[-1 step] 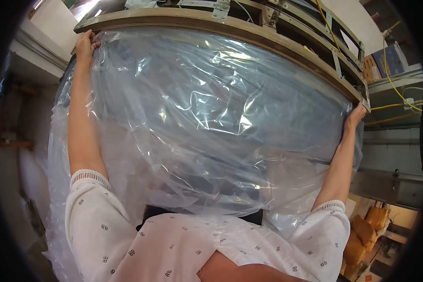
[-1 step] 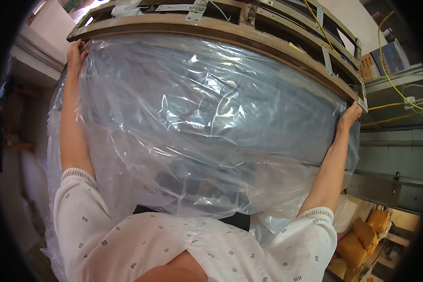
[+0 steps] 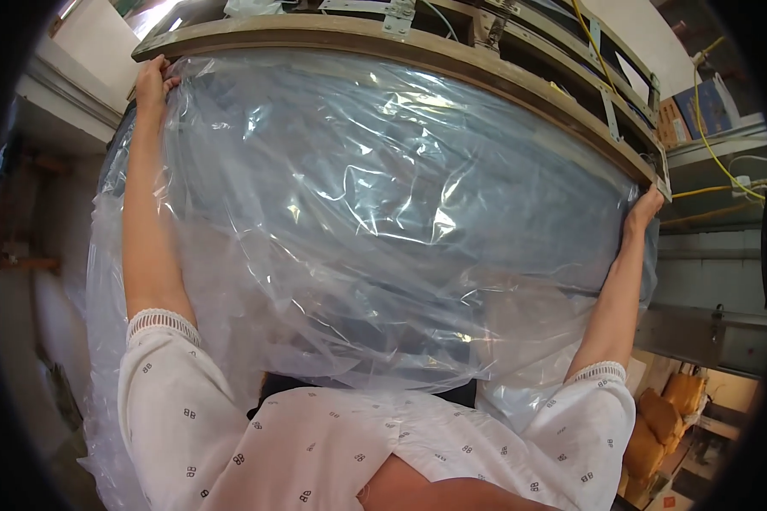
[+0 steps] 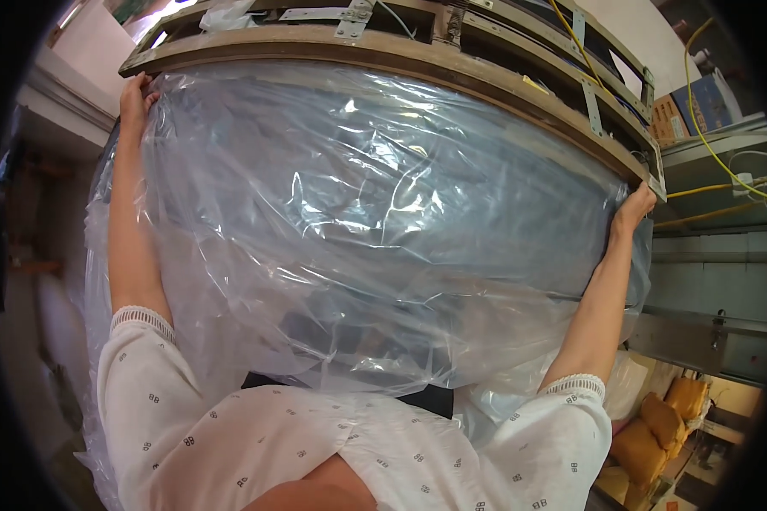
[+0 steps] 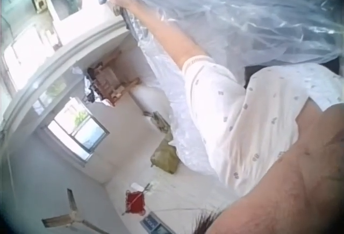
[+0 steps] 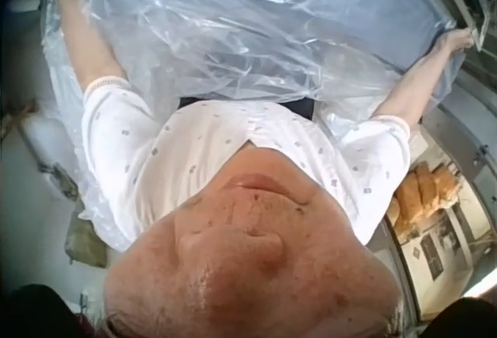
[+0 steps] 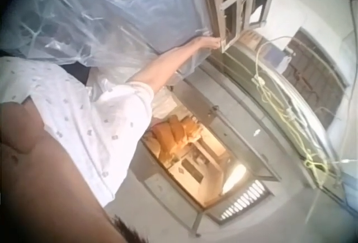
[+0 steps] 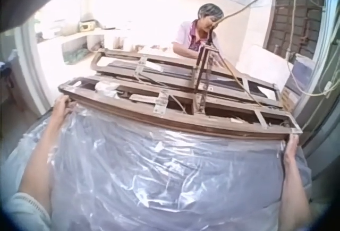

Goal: The person wraps an industrial part with clear plastic film by hand, covering it for protection or transport.

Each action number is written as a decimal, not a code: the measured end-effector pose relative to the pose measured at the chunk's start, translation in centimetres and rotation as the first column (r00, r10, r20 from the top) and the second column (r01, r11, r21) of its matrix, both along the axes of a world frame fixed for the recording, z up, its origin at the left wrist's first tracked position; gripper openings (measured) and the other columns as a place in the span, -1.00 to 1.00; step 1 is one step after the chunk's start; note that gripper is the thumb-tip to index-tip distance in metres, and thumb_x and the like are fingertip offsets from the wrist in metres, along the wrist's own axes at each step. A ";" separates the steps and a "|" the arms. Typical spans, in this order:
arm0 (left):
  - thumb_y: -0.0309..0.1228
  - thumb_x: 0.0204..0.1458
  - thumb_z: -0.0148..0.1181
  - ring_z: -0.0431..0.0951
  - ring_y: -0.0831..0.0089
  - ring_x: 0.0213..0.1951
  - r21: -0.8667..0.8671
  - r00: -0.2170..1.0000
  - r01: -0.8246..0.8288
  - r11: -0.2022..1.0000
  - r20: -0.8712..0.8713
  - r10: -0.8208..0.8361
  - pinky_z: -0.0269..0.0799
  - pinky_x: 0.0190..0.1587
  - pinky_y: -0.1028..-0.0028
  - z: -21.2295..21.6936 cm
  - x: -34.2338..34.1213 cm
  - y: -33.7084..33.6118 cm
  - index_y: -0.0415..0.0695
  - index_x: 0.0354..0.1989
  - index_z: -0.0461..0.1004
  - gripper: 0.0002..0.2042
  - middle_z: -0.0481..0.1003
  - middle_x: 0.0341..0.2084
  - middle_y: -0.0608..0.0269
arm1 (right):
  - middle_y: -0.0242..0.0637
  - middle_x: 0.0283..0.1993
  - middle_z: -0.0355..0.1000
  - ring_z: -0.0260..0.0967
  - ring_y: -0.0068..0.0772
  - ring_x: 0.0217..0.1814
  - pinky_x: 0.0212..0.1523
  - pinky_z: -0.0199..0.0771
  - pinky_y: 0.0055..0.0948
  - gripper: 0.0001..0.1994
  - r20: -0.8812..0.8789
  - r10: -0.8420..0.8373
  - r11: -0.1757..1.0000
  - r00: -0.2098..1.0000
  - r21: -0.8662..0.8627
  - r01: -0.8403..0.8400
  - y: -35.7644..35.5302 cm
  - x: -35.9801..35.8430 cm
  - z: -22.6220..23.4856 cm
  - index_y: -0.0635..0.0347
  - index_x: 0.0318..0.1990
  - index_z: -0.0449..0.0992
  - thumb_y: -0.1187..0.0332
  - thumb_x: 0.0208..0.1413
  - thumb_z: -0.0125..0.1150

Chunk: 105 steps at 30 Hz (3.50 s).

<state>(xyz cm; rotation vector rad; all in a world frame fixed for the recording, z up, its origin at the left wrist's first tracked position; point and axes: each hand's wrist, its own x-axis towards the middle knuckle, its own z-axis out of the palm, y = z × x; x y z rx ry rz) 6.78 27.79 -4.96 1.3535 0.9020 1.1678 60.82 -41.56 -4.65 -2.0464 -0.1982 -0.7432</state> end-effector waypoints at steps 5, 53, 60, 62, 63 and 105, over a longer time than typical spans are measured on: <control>-0.21 0.02 0.06 0.36 0.49 -0.33 0.019 0.998 -0.015 1.000 -0.059 0.017 0.38 -0.41 0.51 -1.9 1.8 2.1 -0.18 -0.28 0.40 -0.73 0.34 -0.43 0.28 | -0.12 -0.63 0.36 0.20 -0.30 -0.60 -0.50 0.15 -0.19 -0.67 0.103 -0.024 0.965 0.994 -0.259 0.050 -1.7 -0.1 0.9 0.46 -0.56 0.38 0.31 0.04 -0.11; -0.46 0.02 0.11 0.31 0.66 -0.45 0.130 0.543 0.807 0.575 -0.544 -0.639 0.26 -0.36 0.67 4.8 5.8 -37.5 -0.23 -0.36 0.37 -0.90 0.33 -0.53 0.41 | -0.45 -0.46 0.38 0.29 -0.67 -0.38 -0.32 0.26 -0.60 -0.75 -0.237 0.577 0.727 0.782 -0.287 -0.624 3.5 -26.0 5.4 0.21 -0.26 0.46 0.23 -0.02 0.14; -0.49 -0.02 0.15 0.32 0.68 -0.48 0.362 0.701 0.658 0.660 -0.615 -0.361 0.27 -0.36 0.67 5.9 3.4 -40.6 -0.22 -0.36 0.42 -0.91 0.37 -0.54 0.41 | -0.28 -0.48 0.42 0.35 -0.31 -0.41 -0.36 0.33 -0.41 -0.77 -0.415 0.757 0.353 0.505 -0.392 -0.850 4.4 -21.6 8.1 0.21 -0.35 0.49 0.22 -0.01 0.08; -0.50 -0.04 0.16 0.33 0.66 -0.47 0.370 0.701 0.648 0.666 -0.631 -0.331 0.27 -0.34 0.67 5.5 2.0 -39.8 -0.22 -0.36 0.43 -0.90 0.37 -0.54 0.40 | -0.41 -0.52 0.39 0.25 -0.63 -0.44 -0.38 0.30 -0.53 -0.83 -0.566 0.771 0.315 0.291 -0.058 -0.947 4.4 -20.8 7.5 0.23 -0.40 0.48 0.31 -0.08 0.13; -0.51 -0.06 0.17 0.33 0.65 -0.46 0.378 0.698 0.637 0.672 -0.652 -0.295 0.28 -0.32 0.67 5.3 1.3 -39.1 -0.22 -0.36 0.44 -0.90 0.38 -0.54 0.39 | -0.41 -0.52 0.39 0.25 -0.63 -0.44 -0.38 0.30 -0.53 -0.83 -0.567 0.769 0.313 0.296 -0.070 -0.947 4.3 -20.8 7.7 0.23 -0.40 0.48 0.31 -0.08 0.13; 0.09 0.06 -0.19 0.43 0.06 -0.19 0.435 0.531 0.406 0.804 -0.828 0.180 0.29 -0.15 0.26 5.2 16.2 -27.9 -0.17 -0.23 0.46 -0.47 0.45 -0.28 -0.06 | -0.07 -0.21 0.12 0.04 -0.12 -0.11 0.02 0.01 -0.34 -0.71 0.002 0.081 0.893 0.997 0.444 -0.073 13.4 -11.5 0.7 0.31 -0.42 0.24 0.20 -0.01 -0.02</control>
